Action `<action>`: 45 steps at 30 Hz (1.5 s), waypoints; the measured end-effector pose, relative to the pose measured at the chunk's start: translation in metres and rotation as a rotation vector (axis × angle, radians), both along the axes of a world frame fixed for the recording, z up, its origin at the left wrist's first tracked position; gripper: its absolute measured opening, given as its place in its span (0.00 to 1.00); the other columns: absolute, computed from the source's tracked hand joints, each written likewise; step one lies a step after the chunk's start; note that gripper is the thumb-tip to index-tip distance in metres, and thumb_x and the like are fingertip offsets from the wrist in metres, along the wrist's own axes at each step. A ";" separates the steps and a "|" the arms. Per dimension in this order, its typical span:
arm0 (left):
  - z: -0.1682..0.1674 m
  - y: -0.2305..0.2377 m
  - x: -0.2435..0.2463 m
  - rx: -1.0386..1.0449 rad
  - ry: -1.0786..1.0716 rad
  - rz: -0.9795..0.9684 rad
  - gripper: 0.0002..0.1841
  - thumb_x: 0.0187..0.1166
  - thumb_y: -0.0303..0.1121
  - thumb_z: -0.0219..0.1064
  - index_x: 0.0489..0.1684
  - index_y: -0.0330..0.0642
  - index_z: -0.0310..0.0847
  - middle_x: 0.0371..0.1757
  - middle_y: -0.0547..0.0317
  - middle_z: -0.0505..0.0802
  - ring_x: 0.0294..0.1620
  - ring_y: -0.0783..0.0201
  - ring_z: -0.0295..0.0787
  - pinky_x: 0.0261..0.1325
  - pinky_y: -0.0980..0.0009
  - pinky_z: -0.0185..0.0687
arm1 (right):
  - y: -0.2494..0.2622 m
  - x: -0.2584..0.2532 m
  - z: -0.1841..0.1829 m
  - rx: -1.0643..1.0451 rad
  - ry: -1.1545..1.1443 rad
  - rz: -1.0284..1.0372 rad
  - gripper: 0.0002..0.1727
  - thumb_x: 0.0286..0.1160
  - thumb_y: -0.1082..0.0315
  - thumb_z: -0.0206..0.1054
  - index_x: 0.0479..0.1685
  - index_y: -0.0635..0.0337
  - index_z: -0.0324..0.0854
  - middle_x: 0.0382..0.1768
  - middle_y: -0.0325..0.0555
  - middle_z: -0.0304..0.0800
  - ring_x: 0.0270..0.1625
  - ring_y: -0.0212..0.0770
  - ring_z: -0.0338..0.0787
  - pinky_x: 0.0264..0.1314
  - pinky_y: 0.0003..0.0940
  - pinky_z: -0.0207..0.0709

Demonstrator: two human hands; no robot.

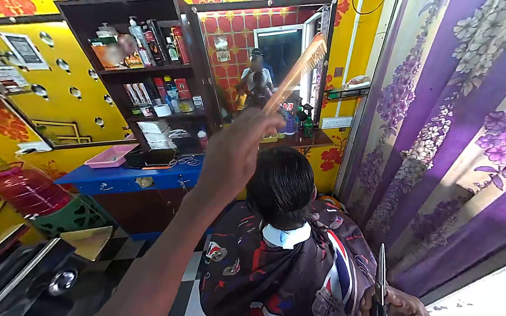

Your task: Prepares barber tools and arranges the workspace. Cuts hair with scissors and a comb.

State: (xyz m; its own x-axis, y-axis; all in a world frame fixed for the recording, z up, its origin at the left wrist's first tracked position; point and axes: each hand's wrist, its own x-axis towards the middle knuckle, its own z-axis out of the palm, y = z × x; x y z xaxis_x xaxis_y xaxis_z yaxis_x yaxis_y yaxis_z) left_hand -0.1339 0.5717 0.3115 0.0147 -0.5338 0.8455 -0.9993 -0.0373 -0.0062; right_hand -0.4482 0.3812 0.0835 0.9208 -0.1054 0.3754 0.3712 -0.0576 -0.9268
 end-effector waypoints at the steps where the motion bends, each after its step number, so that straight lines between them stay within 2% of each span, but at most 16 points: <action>1: -0.010 0.019 -0.007 -0.007 0.035 -0.037 0.17 0.91 0.28 0.52 0.73 0.40 0.75 0.54 0.55 0.93 0.47 0.66 0.90 0.48 0.68 0.88 | 0.002 -0.001 -0.001 -0.004 0.005 -0.010 0.19 0.72 0.56 0.78 0.57 0.51 0.86 0.50 0.34 0.94 0.52 0.33 0.93 0.61 0.35 0.87; 3: -0.041 0.045 -0.008 0.049 0.185 -0.017 0.22 0.92 0.37 0.55 0.82 0.49 0.60 0.48 0.64 0.94 0.36 0.71 0.91 0.37 0.71 0.90 | 0.006 -0.002 -0.003 -0.007 0.013 -0.026 0.18 0.71 0.55 0.78 0.57 0.50 0.86 0.50 0.35 0.94 0.52 0.33 0.93 0.60 0.35 0.87; 5: -0.078 0.054 0.003 0.107 0.254 0.056 0.16 0.89 0.41 0.59 0.69 0.48 0.75 0.40 0.63 0.93 0.28 0.66 0.87 0.28 0.65 0.86 | 0.009 -0.001 -0.004 -0.005 0.016 -0.026 0.19 0.71 0.55 0.78 0.57 0.52 0.86 0.49 0.37 0.94 0.51 0.34 0.93 0.59 0.36 0.87; 6: -0.095 0.056 0.007 0.143 0.247 0.097 0.13 0.89 0.43 0.60 0.59 0.47 0.84 0.39 0.63 0.92 0.29 0.65 0.88 0.31 0.61 0.87 | 0.010 0.000 -0.005 -0.002 0.018 -0.019 0.19 0.71 0.56 0.78 0.57 0.53 0.86 0.49 0.38 0.94 0.51 0.35 0.93 0.59 0.36 0.87; 8: -0.123 0.061 0.007 0.182 0.217 0.131 0.14 0.88 0.45 0.60 0.48 0.51 0.90 0.40 0.66 0.92 0.33 0.67 0.89 0.34 0.63 0.88 | 0.012 0.003 -0.004 -0.013 0.028 -0.006 0.19 0.71 0.57 0.78 0.57 0.54 0.86 0.50 0.37 0.94 0.51 0.34 0.93 0.60 0.35 0.87; 13: -0.173 0.065 -0.004 0.168 0.091 0.107 0.12 0.88 0.44 0.60 0.49 0.57 0.92 0.42 0.64 0.92 0.36 0.67 0.91 0.36 0.67 0.88 | 0.008 0.016 0.007 -0.043 0.035 0.031 0.19 0.71 0.57 0.79 0.58 0.53 0.86 0.49 0.38 0.95 0.50 0.34 0.93 0.59 0.35 0.87; 16: -0.172 0.070 -0.004 0.102 -0.086 -0.083 0.09 0.88 0.36 0.62 0.58 0.56 0.86 0.47 0.62 0.91 0.44 0.67 0.89 0.48 0.71 0.85 | -0.009 0.024 0.029 -0.170 0.037 0.043 0.18 0.73 0.57 0.77 0.59 0.50 0.87 0.48 0.39 0.95 0.49 0.35 0.94 0.57 0.35 0.89; 18: -0.155 0.068 -0.001 -0.046 -0.056 -0.086 0.09 0.87 0.36 0.63 0.58 0.56 0.86 0.47 0.63 0.92 0.47 0.68 0.90 0.52 0.71 0.87 | -0.022 0.032 0.043 -0.237 0.014 0.030 0.18 0.71 0.57 0.79 0.59 0.47 0.88 0.48 0.38 0.95 0.47 0.34 0.94 0.54 0.33 0.90; 20: -0.132 0.061 0.008 -0.176 0.185 -0.010 0.09 0.85 0.36 0.65 0.54 0.48 0.90 0.45 0.62 0.95 0.44 0.70 0.92 0.49 0.71 0.89 | -0.033 0.044 0.052 -0.264 -0.033 0.029 0.19 0.69 0.57 0.80 0.58 0.46 0.88 0.46 0.39 0.96 0.44 0.35 0.95 0.50 0.31 0.91; 23: -0.111 0.054 0.040 -0.042 0.591 -0.022 0.12 0.85 0.33 0.65 0.59 0.42 0.88 0.49 0.58 0.94 0.39 0.67 0.91 0.44 0.66 0.91 | -0.043 0.060 0.061 -0.317 -0.047 0.077 0.19 0.69 0.57 0.80 0.59 0.48 0.87 0.45 0.42 0.95 0.43 0.36 0.95 0.49 0.30 0.91; 25: -0.122 0.053 0.049 0.053 0.578 -0.065 0.10 0.85 0.33 0.65 0.55 0.43 0.90 0.47 0.61 0.92 0.40 0.68 0.90 0.46 0.67 0.91 | -0.050 0.066 0.066 -0.338 -0.016 0.116 0.19 0.70 0.59 0.80 0.59 0.50 0.87 0.45 0.43 0.95 0.43 0.37 0.95 0.49 0.30 0.91; 28: -0.148 0.054 0.038 0.046 0.345 0.016 0.10 0.85 0.38 0.64 0.50 0.51 0.93 0.46 0.68 0.93 0.44 0.71 0.90 0.49 0.68 0.89 | -0.064 0.072 0.075 -0.393 0.057 0.159 0.19 0.69 0.57 0.80 0.56 0.53 0.88 0.45 0.44 0.95 0.44 0.37 0.95 0.49 0.30 0.90; 30: -0.161 0.056 0.027 0.008 0.181 0.078 0.10 0.84 0.35 0.64 0.48 0.53 0.94 0.45 0.66 0.93 0.44 0.68 0.90 0.48 0.66 0.86 | -0.076 0.077 0.086 -0.497 0.118 0.200 0.18 0.70 0.56 0.79 0.55 0.55 0.88 0.45 0.43 0.95 0.45 0.36 0.94 0.50 0.29 0.89; 34: -0.184 0.064 0.012 -0.014 0.020 0.129 0.11 0.83 0.33 0.64 0.49 0.59 0.93 0.48 0.65 0.94 0.51 0.65 0.91 0.58 0.64 0.86 | -0.085 0.097 0.122 -0.748 0.249 0.273 0.16 0.68 0.57 0.78 0.52 0.51 0.90 0.44 0.37 0.95 0.45 0.33 0.93 0.51 0.29 0.88; 39: -0.206 0.087 -0.017 -0.032 0.063 0.034 0.12 0.88 0.34 0.60 0.60 0.63 0.86 0.51 0.65 0.92 0.53 0.67 0.88 0.61 0.66 0.80 | -0.077 0.130 0.169 -0.984 0.457 0.338 0.17 0.66 0.56 0.80 0.55 0.44 0.91 0.46 0.32 0.95 0.46 0.28 0.91 0.52 0.26 0.85; 45: -0.243 0.123 -0.048 -0.213 0.352 0.066 0.10 0.88 0.42 0.63 0.58 0.65 0.88 0.52 0.72 0.92 0.54 0.73 0.87 0.62 0.72 0.79 | -0.084 0.159 0.200 -1.084 0.557 0.394 0.17 0.65 0.57 0.82 0.52 0.49 0.91 0.46 0.31 0.95 0.44 0.25 0.90 0.51 0.23 0.83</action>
